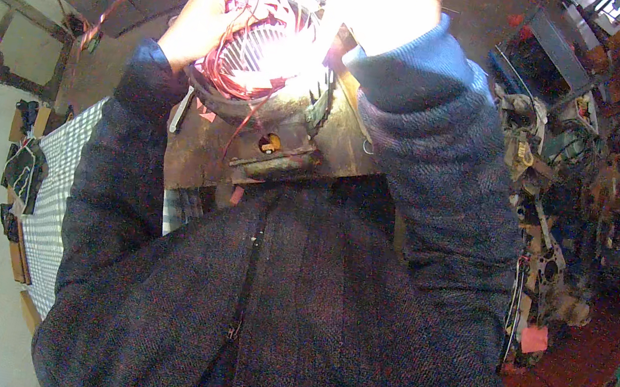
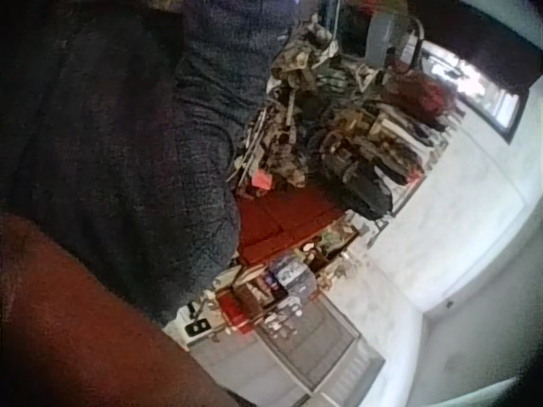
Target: The person uses a wooden stick to push red and white paper strips into the slots of a cylindrical electrical component. They repeatedly insert the paper and adjust the wires with their hands.
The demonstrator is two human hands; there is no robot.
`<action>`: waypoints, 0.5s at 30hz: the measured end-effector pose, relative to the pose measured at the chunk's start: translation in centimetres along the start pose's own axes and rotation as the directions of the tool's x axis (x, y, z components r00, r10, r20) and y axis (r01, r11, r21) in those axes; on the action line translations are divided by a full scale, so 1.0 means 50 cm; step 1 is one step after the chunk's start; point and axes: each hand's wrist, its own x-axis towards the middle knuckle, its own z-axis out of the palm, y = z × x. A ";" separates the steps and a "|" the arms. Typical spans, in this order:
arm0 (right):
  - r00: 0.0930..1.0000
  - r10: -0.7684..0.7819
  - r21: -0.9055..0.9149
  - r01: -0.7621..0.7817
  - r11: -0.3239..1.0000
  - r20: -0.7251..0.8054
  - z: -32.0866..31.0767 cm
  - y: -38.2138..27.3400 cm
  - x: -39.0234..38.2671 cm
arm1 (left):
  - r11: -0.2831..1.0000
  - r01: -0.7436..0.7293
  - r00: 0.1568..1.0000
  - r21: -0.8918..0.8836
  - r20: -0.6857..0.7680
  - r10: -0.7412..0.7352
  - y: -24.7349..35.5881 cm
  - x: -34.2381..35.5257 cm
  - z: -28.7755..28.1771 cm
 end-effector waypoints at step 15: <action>0.737 -0.553 0.075 0.573 0.816 0.388 0.039 0.165 0.037 | 0.993 -0.031 0.996 0.114 -0.084 0.041 -0.011 0.003 0.003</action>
